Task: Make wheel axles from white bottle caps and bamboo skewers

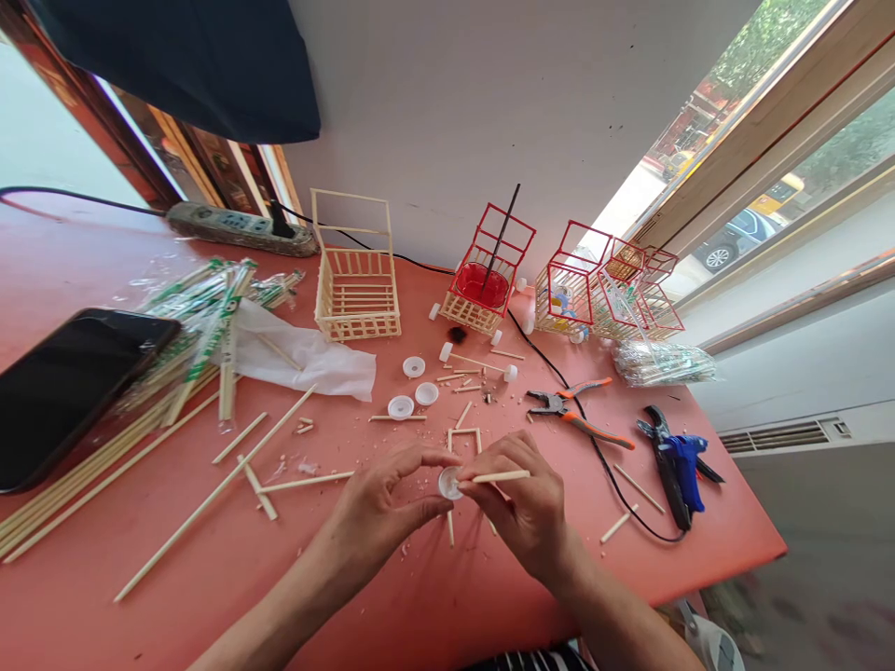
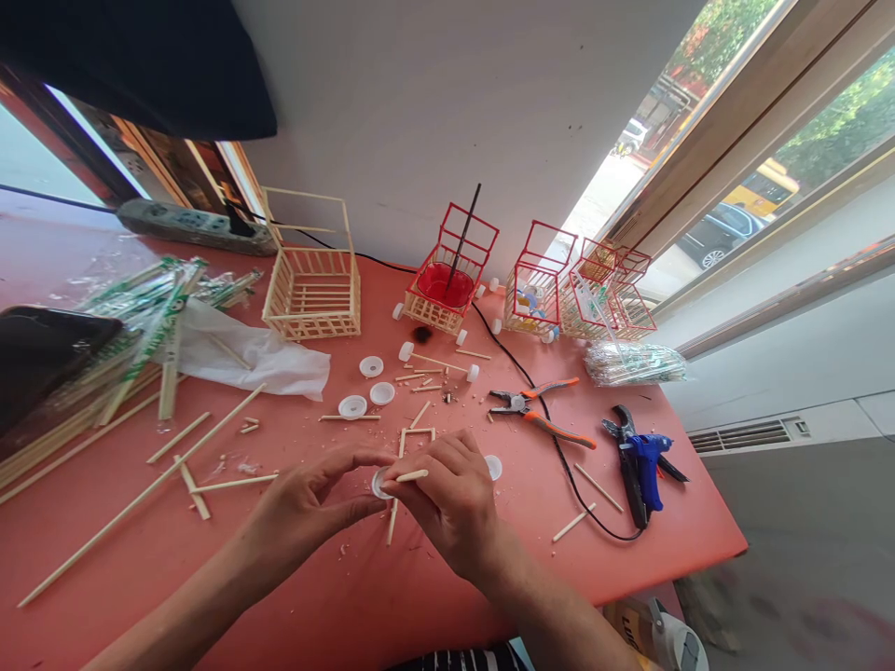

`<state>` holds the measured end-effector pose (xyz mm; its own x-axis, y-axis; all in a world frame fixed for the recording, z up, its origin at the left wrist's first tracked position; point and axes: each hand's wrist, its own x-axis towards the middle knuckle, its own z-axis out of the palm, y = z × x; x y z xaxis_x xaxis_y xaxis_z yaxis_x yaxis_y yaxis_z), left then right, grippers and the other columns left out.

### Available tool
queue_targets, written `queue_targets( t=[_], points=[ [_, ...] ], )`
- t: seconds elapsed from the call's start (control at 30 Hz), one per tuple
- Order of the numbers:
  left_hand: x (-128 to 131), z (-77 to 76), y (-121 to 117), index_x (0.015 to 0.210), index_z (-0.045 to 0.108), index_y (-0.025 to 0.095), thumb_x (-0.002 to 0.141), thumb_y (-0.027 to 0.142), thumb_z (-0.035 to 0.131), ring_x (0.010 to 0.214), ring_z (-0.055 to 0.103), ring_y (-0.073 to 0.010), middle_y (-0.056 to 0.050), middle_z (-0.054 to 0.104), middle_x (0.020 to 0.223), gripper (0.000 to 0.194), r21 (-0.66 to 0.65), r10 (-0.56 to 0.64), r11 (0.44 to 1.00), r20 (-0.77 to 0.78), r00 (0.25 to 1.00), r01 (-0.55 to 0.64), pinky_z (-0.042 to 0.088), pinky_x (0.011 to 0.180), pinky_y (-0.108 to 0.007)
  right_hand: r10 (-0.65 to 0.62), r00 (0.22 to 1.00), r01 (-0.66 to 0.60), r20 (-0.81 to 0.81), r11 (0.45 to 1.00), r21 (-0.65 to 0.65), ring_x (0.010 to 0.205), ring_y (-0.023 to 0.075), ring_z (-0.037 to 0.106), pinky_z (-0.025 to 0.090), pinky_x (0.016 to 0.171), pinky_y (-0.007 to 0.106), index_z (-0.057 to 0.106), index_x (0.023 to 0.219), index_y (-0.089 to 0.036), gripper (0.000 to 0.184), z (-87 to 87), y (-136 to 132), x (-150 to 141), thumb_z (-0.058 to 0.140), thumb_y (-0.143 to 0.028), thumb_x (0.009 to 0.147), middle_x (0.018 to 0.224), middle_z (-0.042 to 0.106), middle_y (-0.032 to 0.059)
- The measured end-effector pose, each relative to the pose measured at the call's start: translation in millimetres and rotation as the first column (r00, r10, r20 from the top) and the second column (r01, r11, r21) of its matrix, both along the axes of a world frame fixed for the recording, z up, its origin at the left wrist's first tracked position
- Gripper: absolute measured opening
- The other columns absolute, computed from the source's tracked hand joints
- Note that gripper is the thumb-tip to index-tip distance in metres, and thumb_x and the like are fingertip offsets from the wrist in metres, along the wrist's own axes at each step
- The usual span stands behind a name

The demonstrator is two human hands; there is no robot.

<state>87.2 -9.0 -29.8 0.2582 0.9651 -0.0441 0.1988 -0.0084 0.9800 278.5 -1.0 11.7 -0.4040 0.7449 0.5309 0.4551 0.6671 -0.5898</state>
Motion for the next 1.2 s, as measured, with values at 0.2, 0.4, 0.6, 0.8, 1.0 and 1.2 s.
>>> queue_targets(
  t=[0.2,0.4,0.6,0.8,1.0,1.2],
  points=[
    [0.1,-1.7,0.2,0.105,0.074,0.032,0.081,0.03,0.075,0.101,0.071,-0.0227,0.003,0.079,0.106,0.024,0.013,0.007,1.0,-0.006,1.0,-0.007,0.05,0.098,-0.034,-0.005,1.0,0.005,0.011,1.0,0.002,0.075,0.0153,0.063,0.042,0.074,0.033,0.068,0.096,-0.024,0.011,0.6,-0.3,0.5,0.058,-0.024,0.101,0.081,0.074,0.0013],
    [0.7,-2.1,1.9,0.105,0.075,0.031,0.081,0.031,0.075,0.1,0.072,-0.0234,0.002,0.079,0.105,0.024,0.019,0.005,1.0,0.007,1.0,-0.005,0.051,0.097,-0.034,-0.009,1.0,0.009,0.012,1.0,0.013,0.074,0.0151,0.062,0.041,0.074,0.033,0.068,0.097,-0.024,0.012,0.4,-0.6,0.5,0.057,-0.024,0.102,0.082,0.074,0.0012],
    [1.0,0.5,1.5,0.105,0.075,0.031,0.082,0.031,0.074,0.102,0.071,-0.0227,0.003,0.079,0.106,0.023,0.006,-0.003,1.0,0.008,1.0,0.003,0.05,0.097,-0.033,-0.011,1.0,0.011,0.014,1.0,0.003,0.074,0.015,0.063,0.041,0.074,0.033,0.068,0.096,-0.024,0.011,-0.5,-0.2,0.9,0.058,-0.024,0.101,0.08,0.074,0.0004],
    [0.8,0.3,1.3,0.104,0.075,0.031,0.081,0.03,0.074,0.102,0.071,-0.0233,0.003,0.079,0.106,0.023,0.011,0.0,1.0,0.004,1.0,0.0,0.05,0.097,-0.034,-0.005,1.0,0.005,0.013,1.0,0.015,0.074,0.0148,0.063,0.041,0.074,0.033,0.066,0.093,-0.022,0.013,-0.1,0.2,0.6,0.057,-0.024,0.102,0.08,0.075,0.0012],
    [-0.3,1.1,0.4,0.106,0.074,0.031,0.082,0.03,0.073,0.104,0.07,-0.0233,0.002,0.078,0.107,0.024,0.012,-0.015,1.0,0.006,1.0,0.015,0.05,0.097,-0.033,-0.002,1.0,0.002,0.001,1.0,0.015,0.074,0.0148,0.062,0.041,0.074,0.033,0.066,0.093,-0.022,0.012,0.9,0.5,-1.2,0.057,-0.023,0.101,0.082,0.076,0.0004],
    [-0.5,1.6,0.8,0.113,0.073,0.03,0.085,0.033,0.071,0.108,0.069,-0.0256,-0.001,0.078,0.112,0.029,-0.006,-0.032,0.999,-0.005,0.999,0.032,0.049,0.1,-0.037,-0.017,1.0,0.017,0.007,0.999,0.037,0.073,0.0152,0.063,0.041,0.073,0.033,0.066,0.091,-0.022,0.013,0.1,0.7,-0.2,0.057,-0.024,0.101,0.081,0.076,0.0007]
  ],
)
